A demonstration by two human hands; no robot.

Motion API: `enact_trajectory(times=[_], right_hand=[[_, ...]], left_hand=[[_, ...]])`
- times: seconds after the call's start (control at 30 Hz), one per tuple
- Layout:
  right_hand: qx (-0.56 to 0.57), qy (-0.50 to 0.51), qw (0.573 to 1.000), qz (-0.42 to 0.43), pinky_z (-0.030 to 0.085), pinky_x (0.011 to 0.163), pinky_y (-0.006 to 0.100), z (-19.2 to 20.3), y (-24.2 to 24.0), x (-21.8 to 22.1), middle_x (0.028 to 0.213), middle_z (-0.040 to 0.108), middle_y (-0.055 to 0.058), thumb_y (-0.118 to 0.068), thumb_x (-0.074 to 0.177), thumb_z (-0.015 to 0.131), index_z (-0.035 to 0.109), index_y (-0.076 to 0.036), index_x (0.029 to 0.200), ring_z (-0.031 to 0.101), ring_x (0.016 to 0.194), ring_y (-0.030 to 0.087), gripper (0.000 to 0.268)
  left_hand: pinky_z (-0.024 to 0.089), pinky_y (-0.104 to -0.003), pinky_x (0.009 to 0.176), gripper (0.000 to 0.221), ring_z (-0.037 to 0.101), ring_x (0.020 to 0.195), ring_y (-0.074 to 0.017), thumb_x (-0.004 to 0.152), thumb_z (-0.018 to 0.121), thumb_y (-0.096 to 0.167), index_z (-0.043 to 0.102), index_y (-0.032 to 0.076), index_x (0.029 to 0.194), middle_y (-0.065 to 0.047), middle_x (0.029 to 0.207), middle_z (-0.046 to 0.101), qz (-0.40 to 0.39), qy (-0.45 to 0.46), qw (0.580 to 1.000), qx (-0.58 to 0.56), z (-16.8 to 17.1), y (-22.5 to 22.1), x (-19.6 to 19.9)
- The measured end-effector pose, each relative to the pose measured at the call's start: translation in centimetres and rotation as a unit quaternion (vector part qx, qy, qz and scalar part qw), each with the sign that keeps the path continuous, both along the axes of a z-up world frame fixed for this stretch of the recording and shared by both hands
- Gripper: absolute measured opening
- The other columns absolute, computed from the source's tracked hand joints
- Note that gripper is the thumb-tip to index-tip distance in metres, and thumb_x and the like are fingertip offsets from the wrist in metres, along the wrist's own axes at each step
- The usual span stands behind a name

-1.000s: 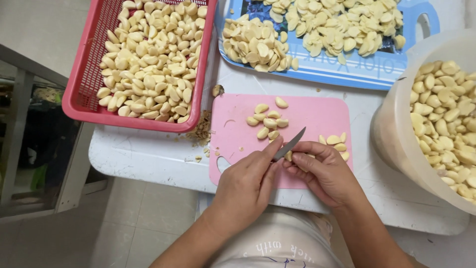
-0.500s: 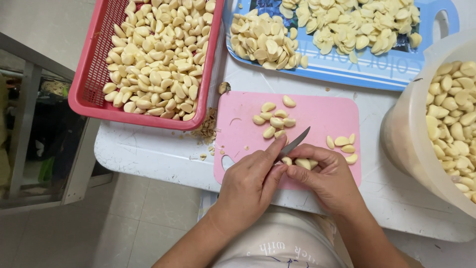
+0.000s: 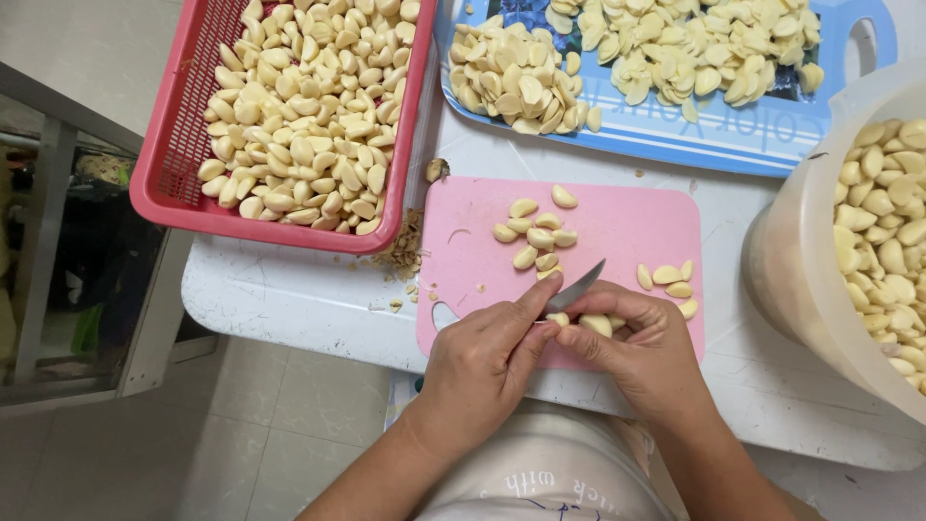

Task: Slicing peeled garlic cloves into thin pieces using a small knife on a cutting board.

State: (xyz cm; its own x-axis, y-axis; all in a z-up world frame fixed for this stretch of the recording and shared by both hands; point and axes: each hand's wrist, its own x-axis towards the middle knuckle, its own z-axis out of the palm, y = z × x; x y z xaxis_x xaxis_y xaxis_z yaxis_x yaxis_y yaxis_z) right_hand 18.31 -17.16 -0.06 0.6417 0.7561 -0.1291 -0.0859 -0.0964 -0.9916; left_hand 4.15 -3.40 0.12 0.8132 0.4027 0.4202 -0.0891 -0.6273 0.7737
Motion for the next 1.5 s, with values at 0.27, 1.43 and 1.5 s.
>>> enact_trajectory(times=[0.27, 1.43, 1.5], right_hand=[[-0.006, 0.049, 0.999, -0.014, 0.060, 0.085, 0.028, -0.2, 0.2, -0.1, 0.094, 0.081, 0.007, -0.008, 0.081, 0.086, 0.081, 0.000, 0.097, 0.071, 0.091, 0.013, 0.018], [-0.102, -0.413, 0.901, 0.084, 0.041, 0.119, 0.046, 2.6, -0.7, 5.3, 0.151, 0.061, 0.015, -0.012, 0.109, 0.046, 0.064, -0.011, 0.142, 0.056, 0.141, 0.032, 0.037], [-0.242, -0.518, 0.820, 0.009, 0.045, 0.107, 0.053, -0.6, -4.4, 5.8, 0.146, 0.064, 0.015, -0.023, 0.109, 0.052, 0.069, -0.013, 0.137, 0.053, 0.125, 0.042, 0.034]], left_hand=[[0.061, -0.034, 0.081, 0.042, 0.079, 0.094, -0.0220, 0.114, 0.053, 0.022, 0.051, 0.011, 0.155, -0.008, 0.131, 0.078, -0.013, 0.015, 1.000, -0.020, 0.6, 0.3, -0.1], [0.053, -0.041, 0.050, 0.047, 0.063, 0.071, -0.0173, 0.099, 0.072, 0.020, 0.069, 0.027, 0.145, 0.005, 0.107, 0.067, 0.250, 0.225, 0.914, 0.225, -1.9, 7.6, -6.2], [0.051, -0.039, 0.053, 0.043, 0.061, 0.064, -0.0152, 0.103, 0.070, 0.019, 0.068, 0.022, 0.146, 0.004, 0.099, 0.066, 0.229, 0.203, 0.929, 0.209, -1.4, 7.1, -5.9]])
